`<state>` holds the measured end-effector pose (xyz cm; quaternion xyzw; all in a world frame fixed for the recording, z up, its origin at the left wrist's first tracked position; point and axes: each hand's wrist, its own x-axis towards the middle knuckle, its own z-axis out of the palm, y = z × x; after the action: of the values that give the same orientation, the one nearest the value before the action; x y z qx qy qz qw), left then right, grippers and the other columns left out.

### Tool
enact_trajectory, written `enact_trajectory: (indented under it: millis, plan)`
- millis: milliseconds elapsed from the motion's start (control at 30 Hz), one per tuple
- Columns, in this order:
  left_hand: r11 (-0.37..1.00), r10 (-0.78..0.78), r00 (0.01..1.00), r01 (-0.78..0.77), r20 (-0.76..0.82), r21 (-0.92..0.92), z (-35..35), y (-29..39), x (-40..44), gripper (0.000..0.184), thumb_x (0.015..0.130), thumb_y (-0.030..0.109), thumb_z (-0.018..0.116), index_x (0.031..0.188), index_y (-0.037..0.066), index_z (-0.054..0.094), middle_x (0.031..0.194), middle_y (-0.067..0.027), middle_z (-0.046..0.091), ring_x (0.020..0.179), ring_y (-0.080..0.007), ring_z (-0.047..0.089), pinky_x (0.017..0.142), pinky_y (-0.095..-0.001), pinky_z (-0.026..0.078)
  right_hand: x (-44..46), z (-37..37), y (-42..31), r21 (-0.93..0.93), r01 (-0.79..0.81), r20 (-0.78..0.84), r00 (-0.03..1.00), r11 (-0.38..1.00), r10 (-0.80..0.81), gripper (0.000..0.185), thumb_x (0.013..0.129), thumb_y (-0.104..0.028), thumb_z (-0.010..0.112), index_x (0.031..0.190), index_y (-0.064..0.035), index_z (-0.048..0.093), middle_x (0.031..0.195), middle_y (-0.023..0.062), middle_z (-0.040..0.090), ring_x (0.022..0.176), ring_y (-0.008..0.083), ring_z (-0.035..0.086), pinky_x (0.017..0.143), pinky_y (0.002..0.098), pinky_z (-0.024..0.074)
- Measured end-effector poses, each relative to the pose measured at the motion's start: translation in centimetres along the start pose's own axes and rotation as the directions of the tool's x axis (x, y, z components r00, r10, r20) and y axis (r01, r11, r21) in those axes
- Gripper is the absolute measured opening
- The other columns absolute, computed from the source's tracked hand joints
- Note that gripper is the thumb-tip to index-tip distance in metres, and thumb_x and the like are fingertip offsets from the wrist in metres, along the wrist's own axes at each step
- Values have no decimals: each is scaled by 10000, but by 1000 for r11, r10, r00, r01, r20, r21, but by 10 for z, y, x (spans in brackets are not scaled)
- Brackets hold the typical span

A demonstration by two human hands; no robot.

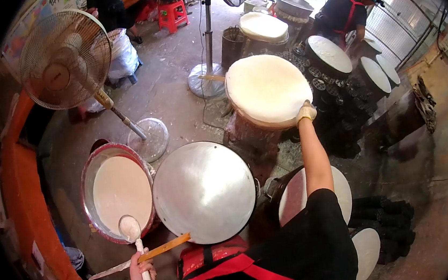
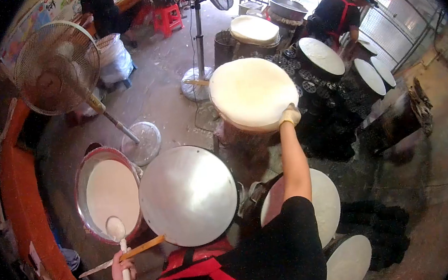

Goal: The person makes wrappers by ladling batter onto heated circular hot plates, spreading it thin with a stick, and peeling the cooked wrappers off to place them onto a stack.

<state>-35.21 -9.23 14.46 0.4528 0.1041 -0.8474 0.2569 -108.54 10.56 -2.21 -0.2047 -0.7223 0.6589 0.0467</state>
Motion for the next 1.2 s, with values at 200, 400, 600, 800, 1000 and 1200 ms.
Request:
enact_trajectory:
  millis: [200,400,600,800,1000,1200]
  plan:
    - [998,12,1000,-13,22,67,-4,5,1,229,872,121,546,1006,-63,530,627,-32,440,453,-59,366,344,-154,357,-94,-30,-66,-626,189,-245,873,757,-421,538,840,-309,525,1295,-42,419,1189,222,519,1034,357,550,874,387,452]
    - [993,54,998,-51,-29,108,-22,6,27,162,863,96,549,964,-27,517,673,-35,465,464,-61,364,328,-157,315,-354,-21,-88,-361,210,932,92,908,350,320,871,-198,550,1141,-27,553,965,130,651,829,204,640,686,311,524]
    - [924,277,956,-239,-92,297,15,-13,24,244,912,237,563,1029,30,509,644,-12,452,398,-39,331,316,-149,312,-577,-64,-17,636,667,710,-703,388,45,683,747,-139,540,1357,45,294,1032,209,587,849,363,615,756,410,495]
    - [782,294,945,-322,141,534,-57,123,65,262,970,302,433,1041,58,497,677,-11,451,421,-54,338,334,-170,279,-581,-46,19,159,456,944,-331,876,1,597,807,27,471,1375,-77,320,1245,214,502,1040,350,563,829,410,482]
    - [-863,417,523,-28,743,504,-142,316,239,361,828,58,466,1175,76,565,821,-150,572,790,-320,581,689,-417,463,-634,-69,107,-127,829,992,91,545,92,467,919,-117,455,1370,-95,339,1099,239,571,956,409,569,795,455,469]
    - [-996,-76,524,-79,848,-41,-88,397,248,383,792,108,510,1174,94,539,801,-93,553,733,-227,573,597,-371,464,-734,9,135,-26,876,1000,18,482,22,683,853,-54,501,1446,-145,176,1108,226,563,940,359,590,791,410,488]
